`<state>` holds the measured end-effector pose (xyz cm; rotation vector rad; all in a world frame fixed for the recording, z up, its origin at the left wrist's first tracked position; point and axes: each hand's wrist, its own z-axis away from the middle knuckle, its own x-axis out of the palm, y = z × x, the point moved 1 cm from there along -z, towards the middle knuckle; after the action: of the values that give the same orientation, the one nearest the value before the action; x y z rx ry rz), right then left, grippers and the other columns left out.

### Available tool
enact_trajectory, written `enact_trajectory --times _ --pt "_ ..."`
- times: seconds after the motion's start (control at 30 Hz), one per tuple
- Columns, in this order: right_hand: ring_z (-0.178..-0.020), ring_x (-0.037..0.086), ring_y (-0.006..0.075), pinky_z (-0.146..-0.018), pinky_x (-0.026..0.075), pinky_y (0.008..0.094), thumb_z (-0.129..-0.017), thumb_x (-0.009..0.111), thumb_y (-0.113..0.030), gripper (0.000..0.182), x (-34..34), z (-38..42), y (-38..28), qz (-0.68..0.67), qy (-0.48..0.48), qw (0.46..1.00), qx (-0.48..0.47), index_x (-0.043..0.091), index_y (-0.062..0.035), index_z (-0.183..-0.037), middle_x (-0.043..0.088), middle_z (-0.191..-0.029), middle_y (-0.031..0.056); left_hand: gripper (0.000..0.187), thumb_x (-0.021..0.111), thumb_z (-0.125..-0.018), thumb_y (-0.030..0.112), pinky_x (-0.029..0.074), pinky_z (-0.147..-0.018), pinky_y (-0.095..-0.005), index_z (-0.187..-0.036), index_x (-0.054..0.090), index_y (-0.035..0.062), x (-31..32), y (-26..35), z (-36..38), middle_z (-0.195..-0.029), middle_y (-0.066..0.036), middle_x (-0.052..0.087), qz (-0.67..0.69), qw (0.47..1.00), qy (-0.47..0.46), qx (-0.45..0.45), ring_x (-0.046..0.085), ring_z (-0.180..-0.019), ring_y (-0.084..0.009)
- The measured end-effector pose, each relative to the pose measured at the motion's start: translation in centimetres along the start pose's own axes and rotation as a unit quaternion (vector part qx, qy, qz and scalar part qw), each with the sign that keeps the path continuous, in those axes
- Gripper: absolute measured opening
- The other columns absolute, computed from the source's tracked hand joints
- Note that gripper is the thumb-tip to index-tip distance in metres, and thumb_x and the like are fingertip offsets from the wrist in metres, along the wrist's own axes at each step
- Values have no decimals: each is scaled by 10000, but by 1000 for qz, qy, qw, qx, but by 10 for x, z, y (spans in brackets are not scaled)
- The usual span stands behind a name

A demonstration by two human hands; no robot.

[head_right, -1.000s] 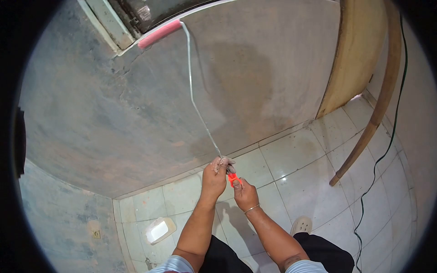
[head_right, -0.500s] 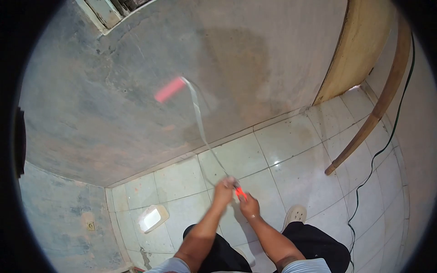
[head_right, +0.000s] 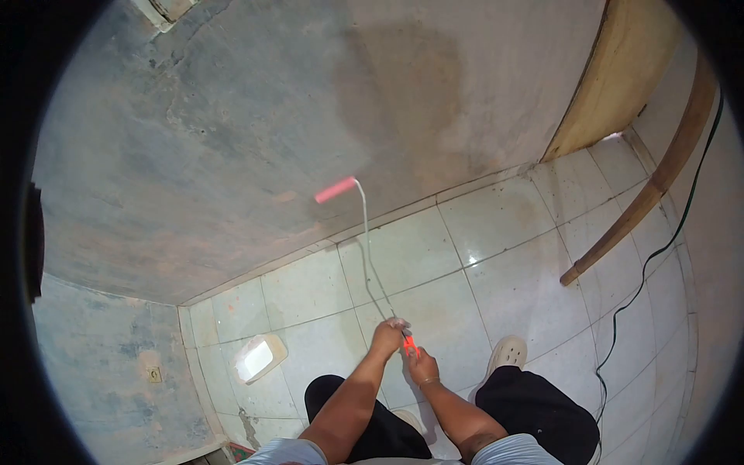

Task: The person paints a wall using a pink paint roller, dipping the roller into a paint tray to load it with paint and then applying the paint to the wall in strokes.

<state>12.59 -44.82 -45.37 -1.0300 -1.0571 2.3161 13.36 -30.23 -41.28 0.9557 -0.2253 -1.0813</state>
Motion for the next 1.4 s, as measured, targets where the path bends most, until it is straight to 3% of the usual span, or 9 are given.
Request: enact_trajectory --times 0.23,0.33,0.43,0.57,0.67,0.73,0.83,1.13,1.4 --pt "-814 601 477 -709 479 516 -966 393 -452 492 -12 31 6 51 -20 994 95 608 -13 -914 626 -822 282 263 455 -943 178 508 -622 -328 -942 658 11 20 -30 -3 -816 -127 693 55 986 -86 -131 657 -731 -196" --pt "-853 597 481 -748 476 515 -967 377 -474 547 -14 43 -5 60 -18 990 129 611 15 -901 627 -856 295 281 462 -951 208 504 -609 -341 -946 646 -5 24 -49 -14 -844 -120 692 -123 981 -151 -29 655 -729 -196" --pt "-892 595 480 -780 473 511 -970 363 -482 583 -25 43 -13 84 -38 986 138 608 43 -900 624 -883 309 290 471 -956 210 498 -605 -343 -934 638 -25 31 -54 -16 -852 -109 688 11 988 -89 -125 650 -714 -200" --pt "-912 584 485 -797 469 508 -971 361 -473 588 -40 44 -43 78 -59 983 153 605 59 -907 619 -890 317 300 486 -956 216 481 -594 -337 -899 643 -34 23 -22 -7 -812 -104 678 58 986 -93 -125 636 -684 -192" --pt "-742 638 427 -677 505 475 -977 356 -472 584 -61 47 -79 120 -32 986 110 591 52 -869 635 -782 270 330 483 -977 275 453 -608 -295 -881 663 15 6 15 11 -789 -71 657 87 986 -97 -104 581 -682 -149" --pt "-529 612 284 -523 500 393 -978 378 -476 564 -87 57 -123 -7 -139 971 195 556 29 -800 592 -646 157 323 489 -976 277 439 -592 -282 -879 666 24 -10 47 27 -761 -54 639 103 986 -101 -80 562 -664 -132" --pt "-442 531 156 -437 455 312 -980 406 -466 524 -118 87 -174 -59 -165 973 153 515 -3 -759 509 -586 61 296 512 -970 270 399 -555 -244 -874 667 38 -37 94 77 -689 -15 584 153 981 -109 -47 511 -609 -90" --pt "-455 542 140 -447 458 295 -986 443 -381 425 -217 199 -301 -196 -211 944 160 511 6 -824 525 -599 40 319 507 -984 285 430 -574 -251 -892 634 8 -80 207 209 -700 -53 604 315 928 -174 97 550 -618 -115" --pt "-440 556 152 -418 455 304 -980 450 -355 393 -196 184 -288 -79 -216 966 115 471 4 -822 533 -592 56 311 511 -978 284 425 -569 -253 -883 627 12 -80 186 196 -702 -55 607 322 926 -183 67 542 -607 -111"
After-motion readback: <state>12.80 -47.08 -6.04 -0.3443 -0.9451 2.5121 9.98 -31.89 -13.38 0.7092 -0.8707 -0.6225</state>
